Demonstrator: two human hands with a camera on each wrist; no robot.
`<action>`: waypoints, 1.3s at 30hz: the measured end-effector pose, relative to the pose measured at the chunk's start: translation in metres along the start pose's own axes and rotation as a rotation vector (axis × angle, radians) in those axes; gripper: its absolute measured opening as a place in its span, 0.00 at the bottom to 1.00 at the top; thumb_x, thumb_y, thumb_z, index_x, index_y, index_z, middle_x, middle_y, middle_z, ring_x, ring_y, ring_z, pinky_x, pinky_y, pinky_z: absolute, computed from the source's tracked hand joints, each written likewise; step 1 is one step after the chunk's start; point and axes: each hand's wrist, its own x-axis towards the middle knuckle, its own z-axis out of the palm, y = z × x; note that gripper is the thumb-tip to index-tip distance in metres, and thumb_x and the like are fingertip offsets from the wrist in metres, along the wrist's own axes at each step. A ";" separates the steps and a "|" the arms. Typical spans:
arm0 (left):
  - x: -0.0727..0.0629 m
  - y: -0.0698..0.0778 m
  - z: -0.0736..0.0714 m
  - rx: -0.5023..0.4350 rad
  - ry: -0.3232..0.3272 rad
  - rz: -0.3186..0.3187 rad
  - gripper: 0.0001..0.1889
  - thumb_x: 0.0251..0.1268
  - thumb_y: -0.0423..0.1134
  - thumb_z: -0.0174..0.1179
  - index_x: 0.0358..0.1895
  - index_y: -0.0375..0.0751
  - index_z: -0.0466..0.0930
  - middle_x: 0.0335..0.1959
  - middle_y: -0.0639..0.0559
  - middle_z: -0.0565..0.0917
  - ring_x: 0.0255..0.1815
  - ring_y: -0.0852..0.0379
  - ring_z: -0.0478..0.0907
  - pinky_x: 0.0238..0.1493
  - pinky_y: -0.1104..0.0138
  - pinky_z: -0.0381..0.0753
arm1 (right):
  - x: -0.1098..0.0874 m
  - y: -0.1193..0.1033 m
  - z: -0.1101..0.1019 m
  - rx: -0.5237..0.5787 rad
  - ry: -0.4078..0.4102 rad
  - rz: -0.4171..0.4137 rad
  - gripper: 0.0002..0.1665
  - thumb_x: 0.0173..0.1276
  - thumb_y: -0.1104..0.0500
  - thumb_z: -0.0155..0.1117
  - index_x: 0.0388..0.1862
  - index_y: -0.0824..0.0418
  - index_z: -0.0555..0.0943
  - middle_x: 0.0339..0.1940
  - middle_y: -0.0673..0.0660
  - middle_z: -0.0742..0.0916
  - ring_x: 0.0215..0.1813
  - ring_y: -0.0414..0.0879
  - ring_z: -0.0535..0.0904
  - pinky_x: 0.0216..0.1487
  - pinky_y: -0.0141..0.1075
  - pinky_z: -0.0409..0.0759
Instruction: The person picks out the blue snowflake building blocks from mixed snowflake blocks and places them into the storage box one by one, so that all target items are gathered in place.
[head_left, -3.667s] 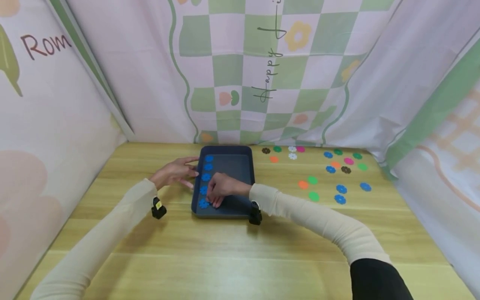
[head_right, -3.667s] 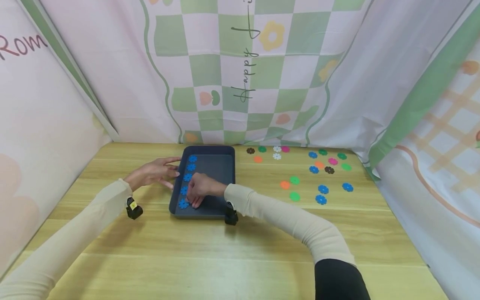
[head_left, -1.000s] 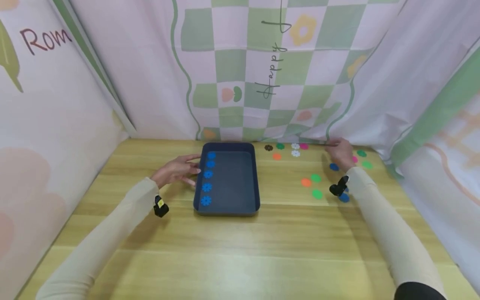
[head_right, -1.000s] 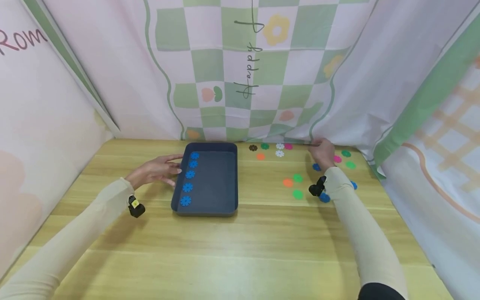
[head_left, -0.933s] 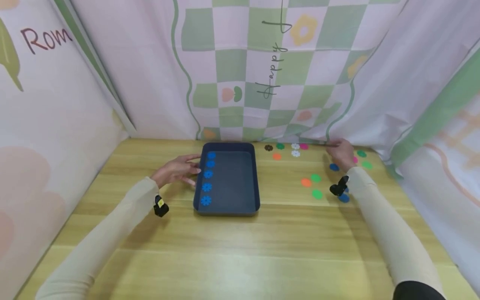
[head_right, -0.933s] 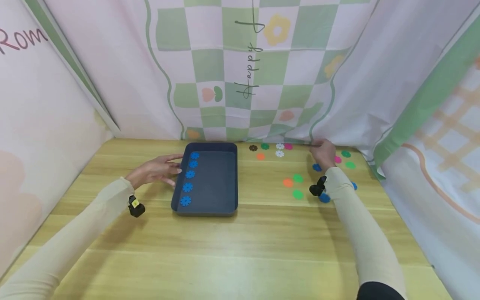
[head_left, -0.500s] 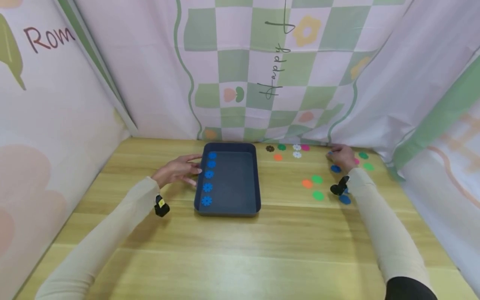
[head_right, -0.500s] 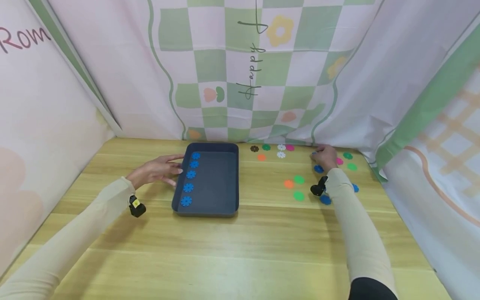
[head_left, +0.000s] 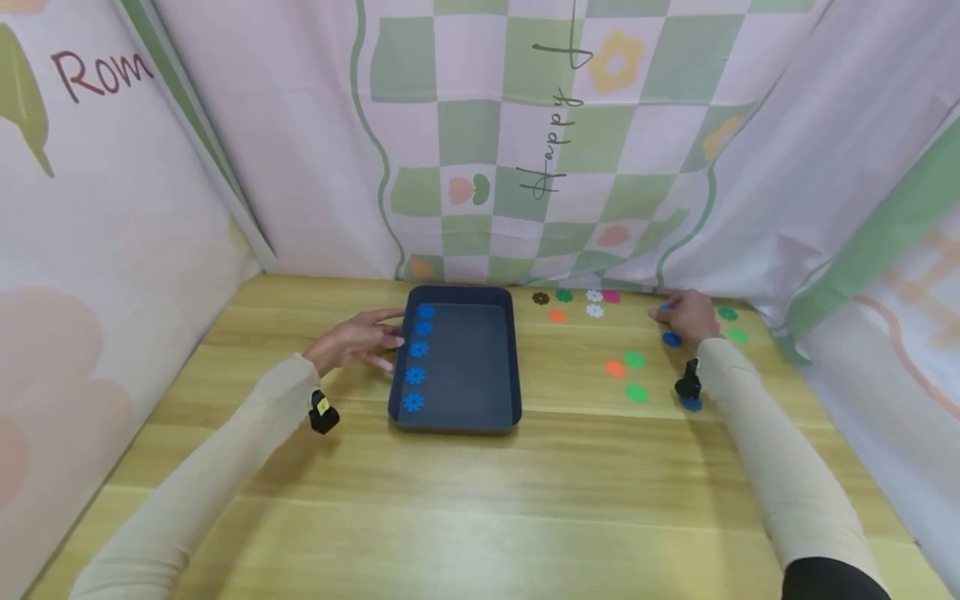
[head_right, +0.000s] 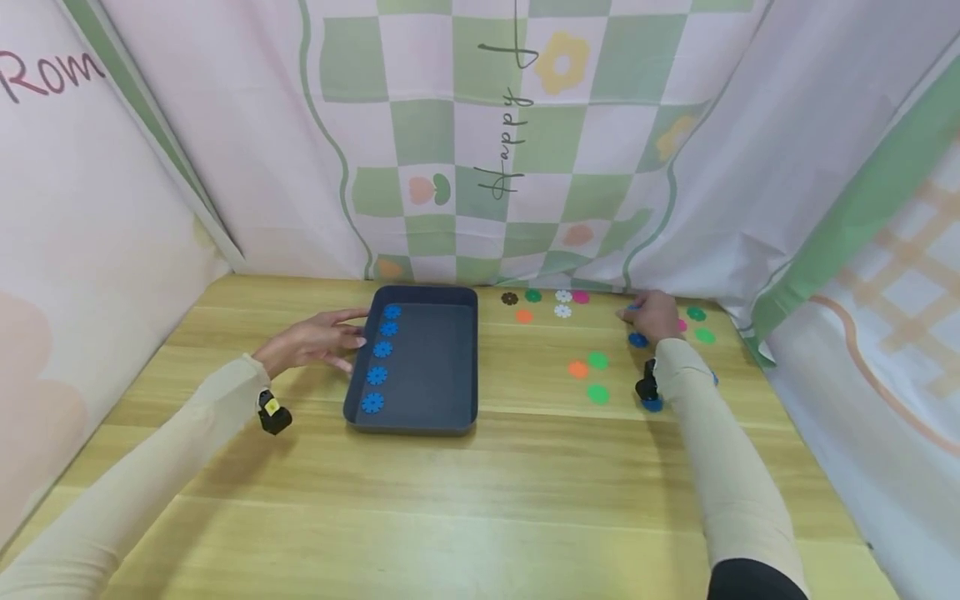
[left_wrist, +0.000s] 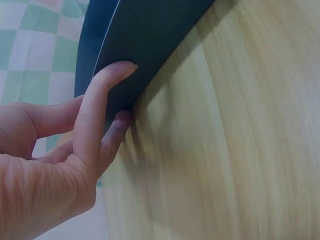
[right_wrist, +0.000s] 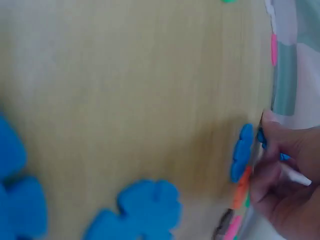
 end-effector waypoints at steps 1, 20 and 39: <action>0.000 0.001 0.000 0.000 0.002 0.001 0.40 0.81 0.24 0.49 0.87 0.45 0.41 0.85 0.31 0.50 0.77 0.33 0.67 0.40 0.65 0.93 | 0.000 -0.003 -0.002 0.004 -0.016 -0.025 0.21 0.73 0.56 0.72 0.47 0.76 0.82 0.35 0.65 0.87 0.34 0.52 0.81 0.34 0.37 0.80; 0.002 -0.003 -0.003 0.012 -0.010 0.013 0.40 0.81 0.26 0.50 0.87 0.43 0.41 0.85 0.31 0.46 0.80 0.32 0.61 0.43 0.64 0.93 | -0.029 -0.126 0.016 0.334 -0.434 -0.260 0.21 0.83 0.69 0.51 0.64 0.87 0.71 0.50 0.80 0.86 0.42 0.57 0.92 0.52 0.49 0.91; 0.002 -0.003 -0.002 0.034 0.005 0.001 0.40 0.81 0.26 0.51 0.87 0.45 0.42 0.85 0.30 0.50 0.76 0.32 0.68 0.44 0.63 0.93 | -0.026 -0.244 0.095 0.594 -0.513 -0.137 0.16 0.81 0.63 0.60 0.55 0.76 0.84 0.43 0.70 0.90 0.34 0.45 0.90 0.61 0.59 0.86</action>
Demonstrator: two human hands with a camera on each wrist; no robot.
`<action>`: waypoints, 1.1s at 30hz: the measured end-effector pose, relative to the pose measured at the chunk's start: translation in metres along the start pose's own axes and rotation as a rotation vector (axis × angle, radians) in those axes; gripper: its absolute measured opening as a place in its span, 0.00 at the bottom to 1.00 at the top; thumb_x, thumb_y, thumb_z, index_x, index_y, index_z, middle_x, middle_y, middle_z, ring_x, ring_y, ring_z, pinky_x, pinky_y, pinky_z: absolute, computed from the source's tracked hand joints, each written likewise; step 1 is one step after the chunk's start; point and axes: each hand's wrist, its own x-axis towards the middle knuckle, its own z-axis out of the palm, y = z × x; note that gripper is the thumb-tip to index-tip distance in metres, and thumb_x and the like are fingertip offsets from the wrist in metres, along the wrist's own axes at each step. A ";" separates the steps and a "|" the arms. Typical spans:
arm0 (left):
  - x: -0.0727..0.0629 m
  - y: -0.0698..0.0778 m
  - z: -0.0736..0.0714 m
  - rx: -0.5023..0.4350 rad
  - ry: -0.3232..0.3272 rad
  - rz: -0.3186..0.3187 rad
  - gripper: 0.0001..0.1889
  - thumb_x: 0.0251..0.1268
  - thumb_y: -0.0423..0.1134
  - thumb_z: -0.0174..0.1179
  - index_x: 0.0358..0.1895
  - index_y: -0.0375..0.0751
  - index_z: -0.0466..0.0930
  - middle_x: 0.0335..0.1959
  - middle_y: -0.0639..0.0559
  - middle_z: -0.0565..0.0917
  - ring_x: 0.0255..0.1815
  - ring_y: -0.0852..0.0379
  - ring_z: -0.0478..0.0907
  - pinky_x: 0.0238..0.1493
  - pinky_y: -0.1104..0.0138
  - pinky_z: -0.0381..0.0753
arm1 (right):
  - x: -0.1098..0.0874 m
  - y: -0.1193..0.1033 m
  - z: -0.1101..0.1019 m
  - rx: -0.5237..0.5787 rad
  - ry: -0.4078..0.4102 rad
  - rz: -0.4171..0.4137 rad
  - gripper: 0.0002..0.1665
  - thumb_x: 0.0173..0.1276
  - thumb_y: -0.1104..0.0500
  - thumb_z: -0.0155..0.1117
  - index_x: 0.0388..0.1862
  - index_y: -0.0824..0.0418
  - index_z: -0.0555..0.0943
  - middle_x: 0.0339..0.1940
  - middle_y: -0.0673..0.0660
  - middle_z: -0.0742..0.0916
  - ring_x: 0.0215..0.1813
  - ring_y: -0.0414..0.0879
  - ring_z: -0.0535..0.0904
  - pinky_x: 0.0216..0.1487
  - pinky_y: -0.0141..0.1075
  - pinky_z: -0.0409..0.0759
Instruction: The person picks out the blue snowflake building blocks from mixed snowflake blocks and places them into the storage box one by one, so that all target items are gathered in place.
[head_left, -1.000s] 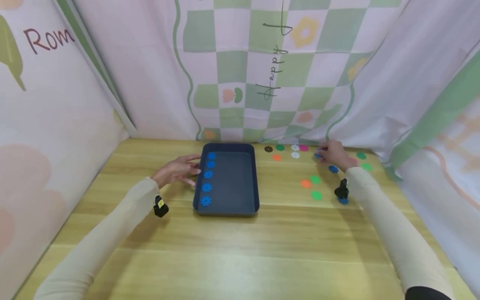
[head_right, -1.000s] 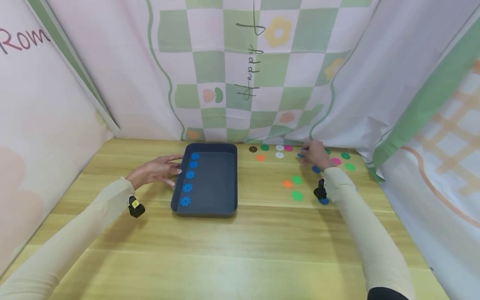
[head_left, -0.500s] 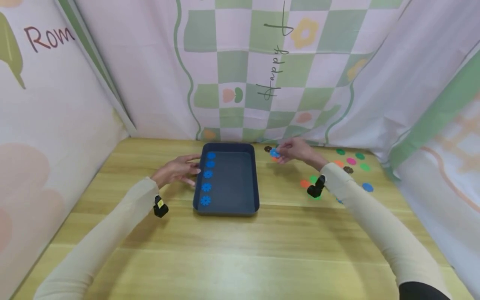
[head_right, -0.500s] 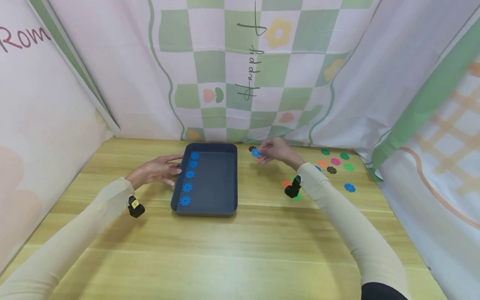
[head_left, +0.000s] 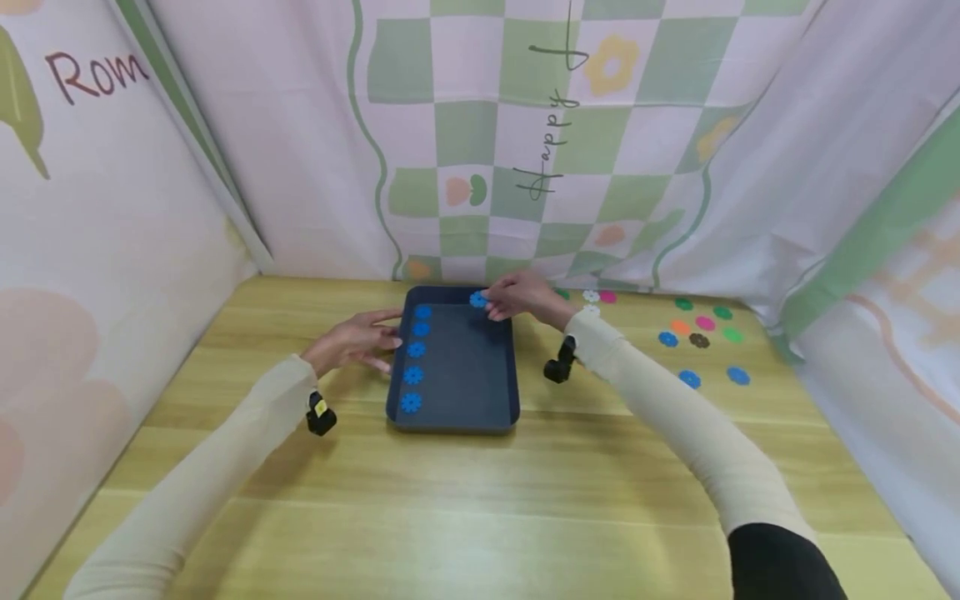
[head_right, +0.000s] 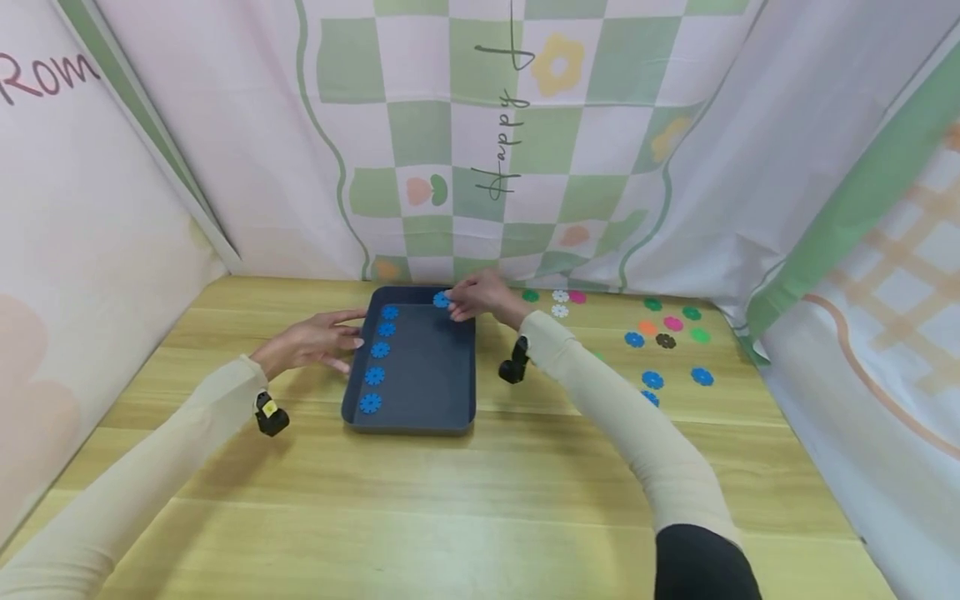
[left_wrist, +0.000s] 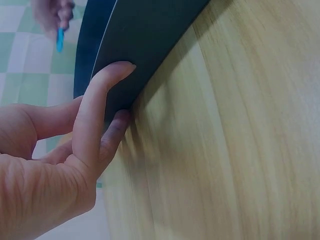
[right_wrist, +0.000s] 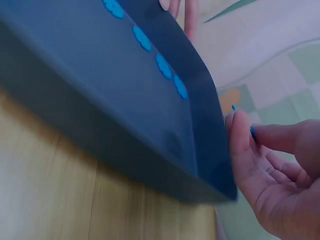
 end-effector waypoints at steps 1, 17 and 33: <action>0.000 0.000 0.000 -0.001 -0.001 0.001 0.40 0.81 0.26 0.51 0.87 0.45 0.42 0.85 0.30 0.50 0.76 0.32 0.68 0.44 0.63 0.93 | 0.006 0.000 0.005 0.012 0.001 0.007 0.16 0.81 0.63 0.60 0.54 0.76 0.84 0.41 0.68 0.91 0.32 0.43 0.89 0.61 0.58 0.86; -0.001 0.003 0.002 -0.012 -0.003 -0.010 0.39 0.82 0.26 0.50 0.87 0.45 0.41 0.84 0.30 0.51 0.73 0.31 0.71 0.43 0.63 0.93 | 0.046 0.002 0.059 0.155 0.042 0.104 0.12 0.71 0.78 0.61 0.49 0.88 0.81 0.29 0.68 0.90 0.25 0.48 0.89 0.44 0.44 0.94; -0.001 0.003 0.001 -0.023 0.011 -0.016 0.40 0.81 0.25 0.50 0.87 0.46 0.42 0.84 0.30 0.52 0.74 0.31 0.71 0.43 0.63 0.93 | 0.039 -0.002 0.057 -0.011 0.047 0.039 0.14 0.76 0.70 0.61 0.52 0.83 0.82 0.43 0.78 0.88 0.32 0.57 0.90 0.40 0.47 0.94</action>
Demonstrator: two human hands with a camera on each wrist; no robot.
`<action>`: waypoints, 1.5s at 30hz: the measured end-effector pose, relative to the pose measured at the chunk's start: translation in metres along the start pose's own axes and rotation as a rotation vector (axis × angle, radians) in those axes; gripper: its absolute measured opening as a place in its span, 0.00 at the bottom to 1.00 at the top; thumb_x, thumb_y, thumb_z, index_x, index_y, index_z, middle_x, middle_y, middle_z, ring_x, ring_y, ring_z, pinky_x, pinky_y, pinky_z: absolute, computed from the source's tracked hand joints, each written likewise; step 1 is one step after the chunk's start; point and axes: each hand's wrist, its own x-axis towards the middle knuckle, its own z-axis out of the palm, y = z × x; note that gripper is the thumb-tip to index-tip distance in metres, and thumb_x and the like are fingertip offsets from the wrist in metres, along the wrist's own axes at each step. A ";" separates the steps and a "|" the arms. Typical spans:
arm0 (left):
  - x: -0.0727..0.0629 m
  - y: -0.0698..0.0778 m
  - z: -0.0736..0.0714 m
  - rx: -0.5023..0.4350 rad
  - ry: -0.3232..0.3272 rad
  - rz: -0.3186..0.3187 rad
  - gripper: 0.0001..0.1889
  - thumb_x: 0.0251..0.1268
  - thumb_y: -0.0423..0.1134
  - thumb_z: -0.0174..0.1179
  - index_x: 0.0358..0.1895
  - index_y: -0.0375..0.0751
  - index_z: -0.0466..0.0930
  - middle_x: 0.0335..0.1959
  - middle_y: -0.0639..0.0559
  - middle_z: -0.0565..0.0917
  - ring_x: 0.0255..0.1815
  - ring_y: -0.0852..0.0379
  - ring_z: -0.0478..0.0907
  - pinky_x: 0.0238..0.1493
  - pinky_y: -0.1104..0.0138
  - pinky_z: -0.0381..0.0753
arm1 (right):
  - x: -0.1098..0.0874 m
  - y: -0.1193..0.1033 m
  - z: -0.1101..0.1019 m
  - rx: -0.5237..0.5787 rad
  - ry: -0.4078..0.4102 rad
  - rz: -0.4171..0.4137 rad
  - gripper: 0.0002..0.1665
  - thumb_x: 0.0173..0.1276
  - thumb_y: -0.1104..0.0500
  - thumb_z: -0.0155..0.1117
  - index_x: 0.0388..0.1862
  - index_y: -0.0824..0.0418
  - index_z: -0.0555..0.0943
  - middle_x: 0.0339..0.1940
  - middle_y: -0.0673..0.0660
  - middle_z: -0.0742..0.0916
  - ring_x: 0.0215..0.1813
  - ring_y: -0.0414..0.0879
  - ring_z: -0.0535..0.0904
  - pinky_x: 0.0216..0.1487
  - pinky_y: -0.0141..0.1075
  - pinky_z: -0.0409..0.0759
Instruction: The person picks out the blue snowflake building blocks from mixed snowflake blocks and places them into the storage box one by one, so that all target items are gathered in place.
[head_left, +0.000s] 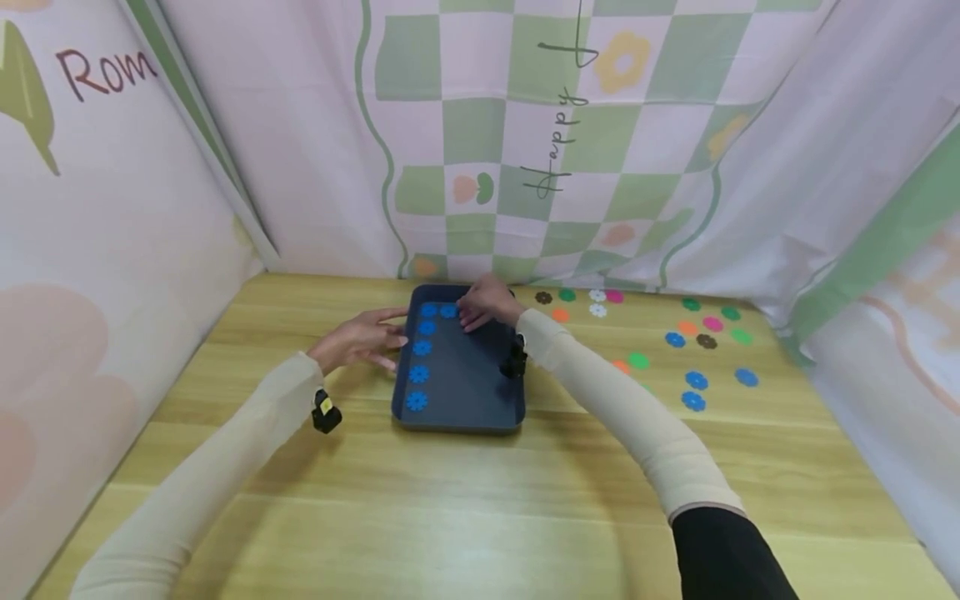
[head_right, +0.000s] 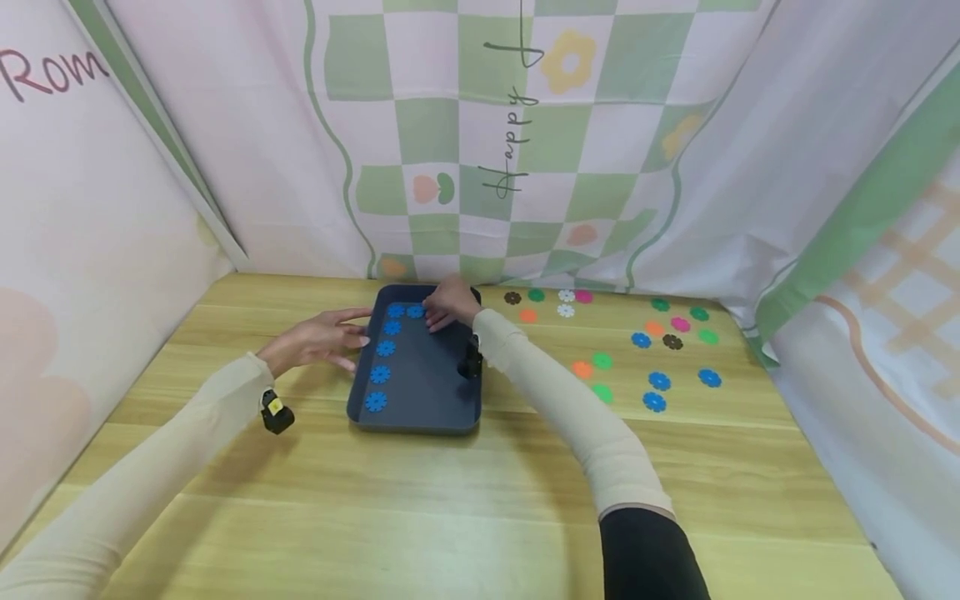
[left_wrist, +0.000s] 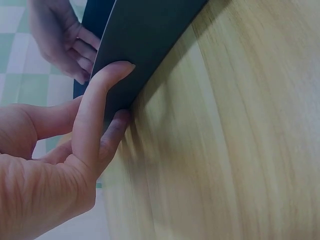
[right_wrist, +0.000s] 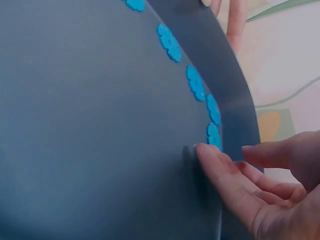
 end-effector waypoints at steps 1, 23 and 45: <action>0.000 0.000 0.000 0.001 0.000 0.001 0.40 0.81 0.25 0.50 0.87 0.46 0.42 0.84 0.30 0.52 0.74 0.31 0.71 0.43 0.63 0.93 | -0.001 0.000 -0.002 0.001 -0.009 -0.004 0.14 0.76 0.71 0.60 0.52 0.83 0.81 0.43 0.78 0.88 0.32 0.57 0.90 0.40 0.47 0.94; 0.003 -0.003 0.001 0.015 0.002 -0.005 0.40 0.81 0.26 0.51 0.87 0.46 0.43 0.84 0.30 0.53 0.71 0.32 0.74 0.42 0.62 0.93 | -0.049 0.018 -0.087 -0.017 0.022 -0.064 0.19 0.82 0.62 0.57 0.63 0.75 0.78 0.59 0.74 0.84 0.53 0.60 0.87 0.62 0.58 0.86; -0.002 -0.001 0.003 0.033 0.002 0.011 0.39 0.81 0.26 0.51 0.87 0.45 0.42 0.84 0.30 0.53 0.71 0.31 0.73 0.42 0.63 0.93 | -0.111 0.081 -0.204 -0.188 0.135 -0.054 0.29 0.83 0.55 0.59 0.70 0.75 0.71 0.65 0.72 0.81 0.51 0.45 0.86 0.63 0.48 0.88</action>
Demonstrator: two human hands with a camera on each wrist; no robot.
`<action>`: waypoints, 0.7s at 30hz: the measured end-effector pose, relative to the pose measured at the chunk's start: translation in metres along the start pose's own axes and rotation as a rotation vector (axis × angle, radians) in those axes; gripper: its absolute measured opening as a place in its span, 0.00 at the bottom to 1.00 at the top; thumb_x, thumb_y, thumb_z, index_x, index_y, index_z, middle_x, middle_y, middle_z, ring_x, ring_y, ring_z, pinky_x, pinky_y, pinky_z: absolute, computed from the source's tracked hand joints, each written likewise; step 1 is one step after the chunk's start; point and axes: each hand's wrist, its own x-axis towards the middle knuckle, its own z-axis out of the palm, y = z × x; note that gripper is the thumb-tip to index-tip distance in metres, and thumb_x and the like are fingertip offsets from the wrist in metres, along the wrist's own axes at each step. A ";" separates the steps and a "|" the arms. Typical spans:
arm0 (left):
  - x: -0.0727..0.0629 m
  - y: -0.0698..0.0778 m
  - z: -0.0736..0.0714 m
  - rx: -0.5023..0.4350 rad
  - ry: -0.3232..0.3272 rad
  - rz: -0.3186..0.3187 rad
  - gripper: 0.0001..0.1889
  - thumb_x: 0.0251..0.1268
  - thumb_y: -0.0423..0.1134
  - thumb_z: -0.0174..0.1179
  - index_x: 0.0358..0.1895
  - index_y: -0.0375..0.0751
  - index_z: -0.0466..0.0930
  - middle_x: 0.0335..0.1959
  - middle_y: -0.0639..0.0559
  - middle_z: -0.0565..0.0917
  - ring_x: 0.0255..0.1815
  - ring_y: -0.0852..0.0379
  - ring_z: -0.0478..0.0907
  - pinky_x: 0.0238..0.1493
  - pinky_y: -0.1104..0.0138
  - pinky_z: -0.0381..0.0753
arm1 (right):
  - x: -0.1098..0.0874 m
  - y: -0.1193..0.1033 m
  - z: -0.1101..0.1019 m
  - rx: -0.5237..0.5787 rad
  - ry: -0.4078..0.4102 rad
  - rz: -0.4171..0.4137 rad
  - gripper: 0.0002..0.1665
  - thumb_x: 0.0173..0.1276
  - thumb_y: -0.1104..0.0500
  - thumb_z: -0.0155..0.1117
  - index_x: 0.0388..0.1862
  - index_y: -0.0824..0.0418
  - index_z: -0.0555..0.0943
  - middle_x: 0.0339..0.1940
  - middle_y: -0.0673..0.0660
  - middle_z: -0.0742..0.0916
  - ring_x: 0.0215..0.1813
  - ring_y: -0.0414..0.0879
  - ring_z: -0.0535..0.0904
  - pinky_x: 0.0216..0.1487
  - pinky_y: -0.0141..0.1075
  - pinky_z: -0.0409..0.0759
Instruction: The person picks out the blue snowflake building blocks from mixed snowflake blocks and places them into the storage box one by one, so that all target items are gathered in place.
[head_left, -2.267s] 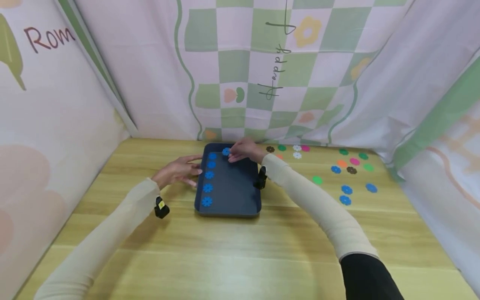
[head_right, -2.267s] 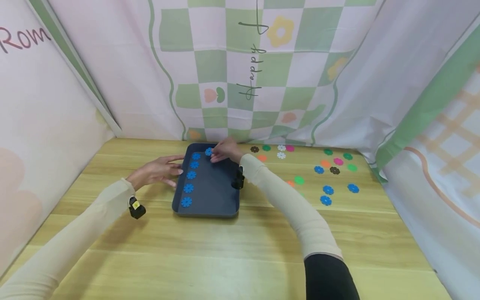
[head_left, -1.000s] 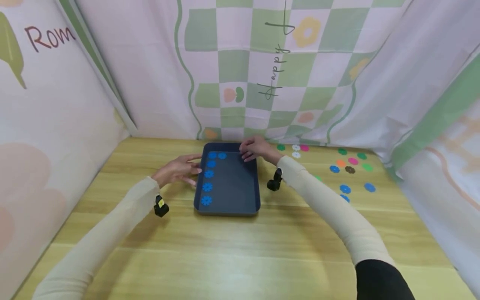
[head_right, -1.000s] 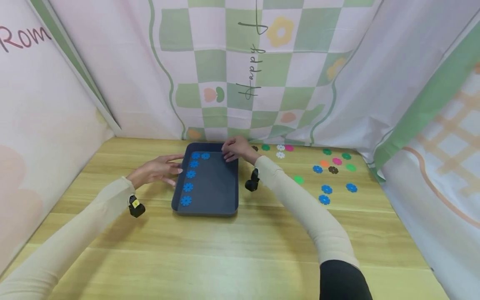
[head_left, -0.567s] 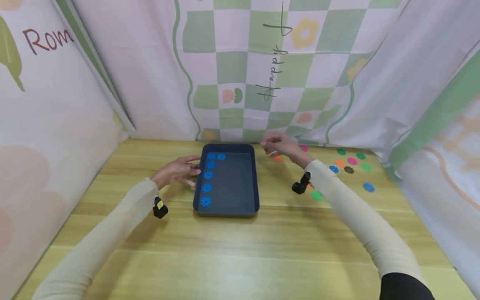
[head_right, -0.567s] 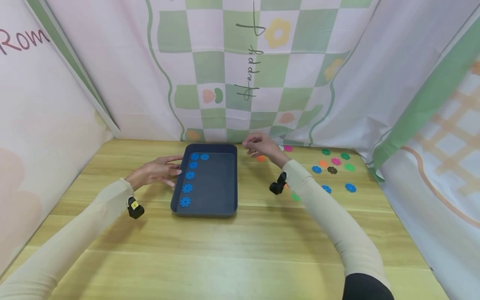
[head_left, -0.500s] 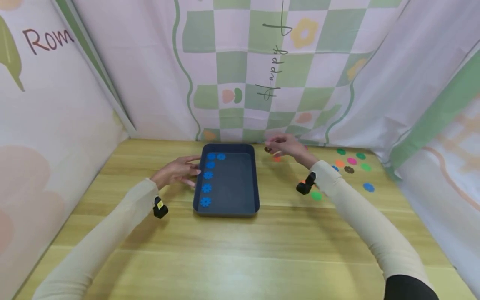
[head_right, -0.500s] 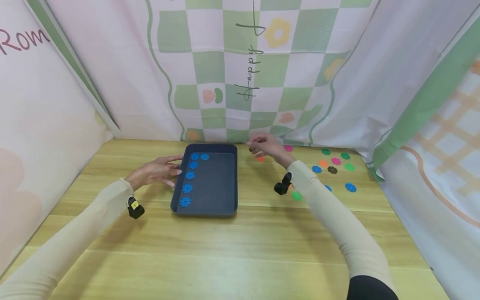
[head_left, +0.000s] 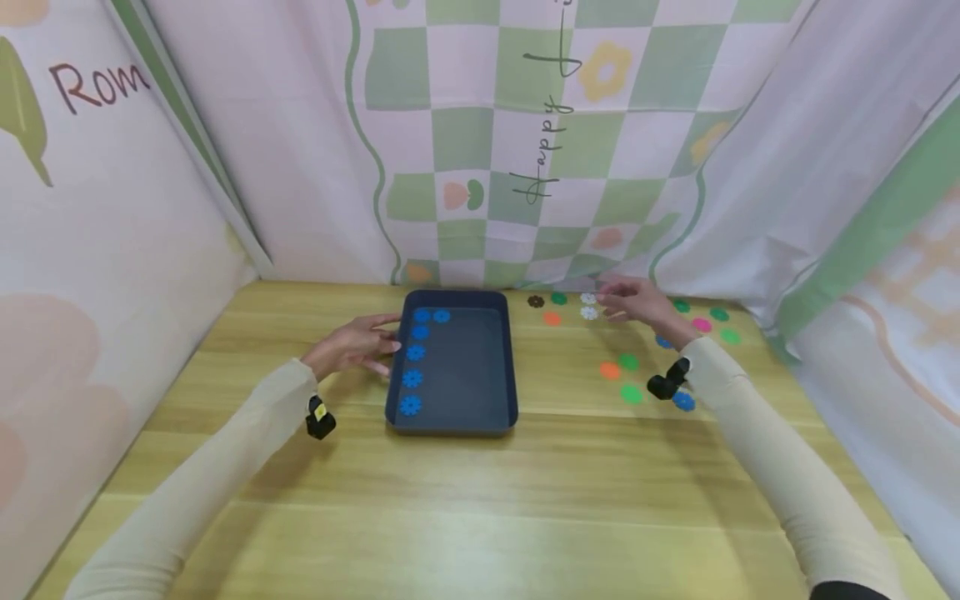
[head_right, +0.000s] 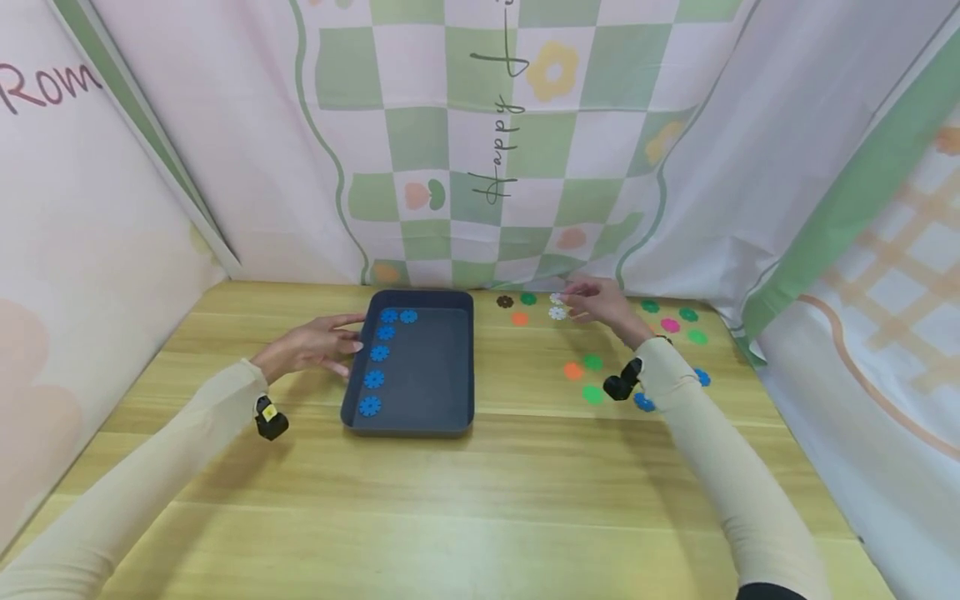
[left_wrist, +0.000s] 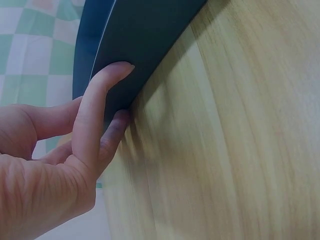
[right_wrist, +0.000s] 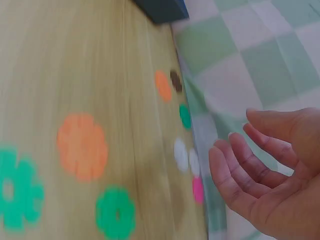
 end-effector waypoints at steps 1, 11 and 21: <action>0.000 0.000 0.000 -0.001 -0.001 0.000 0.39 0.81 0.26 0.51 0.87 0.45 0.42 0.84 0.30 0.53 0.72 0.31 0.73 0.42 0.63 0.93 | -0.003 0.005 -0.004 -0.003 0.007 0.007 0.30 0.83 0.55 0.59 0.71 0.75 0.70 0.67 0.74 0.80 0.51 0.44 0.86 0.63 0.48 0.87; 0.001 -0.001 -0.002 -0.002 -0.006 0.006 0.39 0.82 0.26 0.50 0.87 0.45 0.41 0.84 0.29 0.52 0.73 0.32 0.72 0.43 0.63 0.93 | -0.022 0.045 -0.040 0.012 0.062 0.105 0.30 0.83 0.57 0.58 0.73 0.76 0.67 0.47 0.44 0.88 0.45 0.33 0.86 0.60 0.38 0.88; 0.001 -0.001 -0.002 0.006 -0.005 0.006 0.39 0.82 0.26 0.50 0.87 0.45 0.42 0.84 0.29 0.52 0.73 0.32 0.71 0.43 0.63 0.93 | -0.034 0.053 -0.068 -0.292 -0.017 0.248 0.28 0.77 0.63 0.58 0.65 0.84 0.67 0.27 0.50 0.85 0.29 0.41 0.79 0.35 0.34 0.83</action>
